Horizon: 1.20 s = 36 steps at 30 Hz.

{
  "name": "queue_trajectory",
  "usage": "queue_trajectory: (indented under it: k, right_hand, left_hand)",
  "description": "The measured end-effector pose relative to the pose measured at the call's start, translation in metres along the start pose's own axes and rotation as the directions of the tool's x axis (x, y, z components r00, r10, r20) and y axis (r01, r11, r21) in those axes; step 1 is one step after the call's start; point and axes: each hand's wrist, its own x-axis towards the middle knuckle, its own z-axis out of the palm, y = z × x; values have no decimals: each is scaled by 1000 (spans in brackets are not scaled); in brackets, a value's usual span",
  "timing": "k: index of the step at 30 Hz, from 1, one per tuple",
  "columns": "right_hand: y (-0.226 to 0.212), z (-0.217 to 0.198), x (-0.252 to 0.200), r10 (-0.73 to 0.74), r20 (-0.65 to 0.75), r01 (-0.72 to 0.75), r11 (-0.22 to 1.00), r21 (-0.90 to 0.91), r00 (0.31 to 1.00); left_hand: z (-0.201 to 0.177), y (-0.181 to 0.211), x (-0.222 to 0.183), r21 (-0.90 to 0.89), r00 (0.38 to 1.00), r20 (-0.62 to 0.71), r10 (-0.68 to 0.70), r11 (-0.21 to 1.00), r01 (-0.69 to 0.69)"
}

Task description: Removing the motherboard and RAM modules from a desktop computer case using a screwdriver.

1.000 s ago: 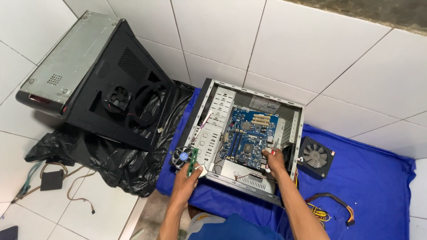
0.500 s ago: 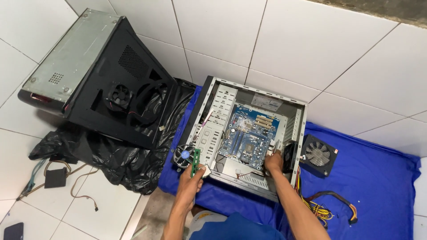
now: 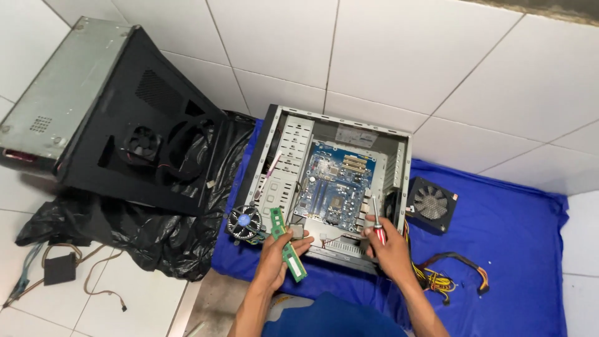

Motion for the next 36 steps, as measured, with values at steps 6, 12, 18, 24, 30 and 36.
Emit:
queue_trajectory:
  k: [6,12,18,24,30,36]
  right_hand:
    - [42,-17,-42,97,-307,-33,978,207,947]
    - [140,-62,-28,174,-524,-201,980,6,834]
    - [211,-71,-23,334,-412,-431,887,-167,848]
    - [196,-53,-24,305,-470,-356,934,-22,829]
    - [230,-93,11,75,-565,-268,926,-267,822]
    - [203,-114,32,-57,-550,-113,956,-269,833]
  left_hand:
    - [18,-22,13,-62,990,135,-39,997,48]
    - [30,-19,14,-84,981,189,-45,995,62]
    - [20,-15,14,-111,992,126,-18,993,32]
    - [-2,-12,14,-126,997,77,8,992,1]
    - [-2,1,2,-156,1000,-14,-5,988,3]
    - [-6,3,3,-117,999,16,32,993,-30]
